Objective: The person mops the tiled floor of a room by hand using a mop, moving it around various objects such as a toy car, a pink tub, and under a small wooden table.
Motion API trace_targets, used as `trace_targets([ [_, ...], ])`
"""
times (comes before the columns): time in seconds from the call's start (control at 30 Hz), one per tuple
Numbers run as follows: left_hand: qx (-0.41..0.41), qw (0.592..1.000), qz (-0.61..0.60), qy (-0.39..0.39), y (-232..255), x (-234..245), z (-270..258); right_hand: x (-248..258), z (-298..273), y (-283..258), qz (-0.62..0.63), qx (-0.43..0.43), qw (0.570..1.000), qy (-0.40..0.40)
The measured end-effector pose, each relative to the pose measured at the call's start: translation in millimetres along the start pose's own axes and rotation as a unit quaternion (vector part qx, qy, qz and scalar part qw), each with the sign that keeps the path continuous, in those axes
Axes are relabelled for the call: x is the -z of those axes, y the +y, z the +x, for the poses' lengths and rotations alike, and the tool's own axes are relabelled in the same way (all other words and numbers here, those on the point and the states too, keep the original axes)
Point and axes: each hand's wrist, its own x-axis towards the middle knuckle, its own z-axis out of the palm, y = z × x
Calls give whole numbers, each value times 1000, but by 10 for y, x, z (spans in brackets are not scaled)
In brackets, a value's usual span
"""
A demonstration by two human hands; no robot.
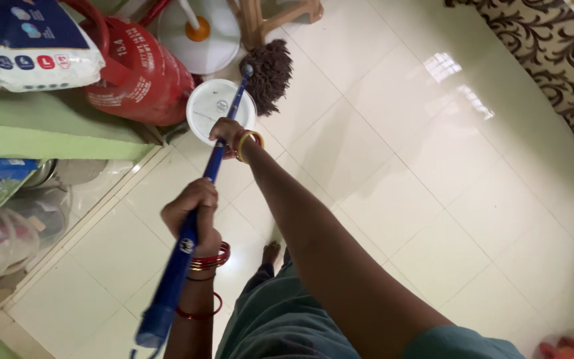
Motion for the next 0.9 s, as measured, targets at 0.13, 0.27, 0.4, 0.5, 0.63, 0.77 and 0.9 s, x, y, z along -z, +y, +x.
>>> trace_targets([
  [0.13,33,999,-11,-30,265,106,-109,-86,-156,207,-5,-21,999,33],
  [0.27,17,997,-4,-81,515,222,-293,-154,-439,492,32,-18,998,49],
  [0.4,55,992,-10,-115,708,411,-484,-272,-914,697,61,-21,994,89],
  [0.5,59,984,-43,-163,792,581,-552,-371,-1272,845,81,8,990,117],
  [0.63,44,978,-104,-175,767,777,-684,-459,-1479,1084,113,12,985,131],
  [0.77,55,971,-166,-163,665,1050,-745,-628,-1476,1376,20,59,968,245],
  [0.9,59,955,-199,-211,588,1302,-808,-665,-1530,1555,-263,48,901,341],
])
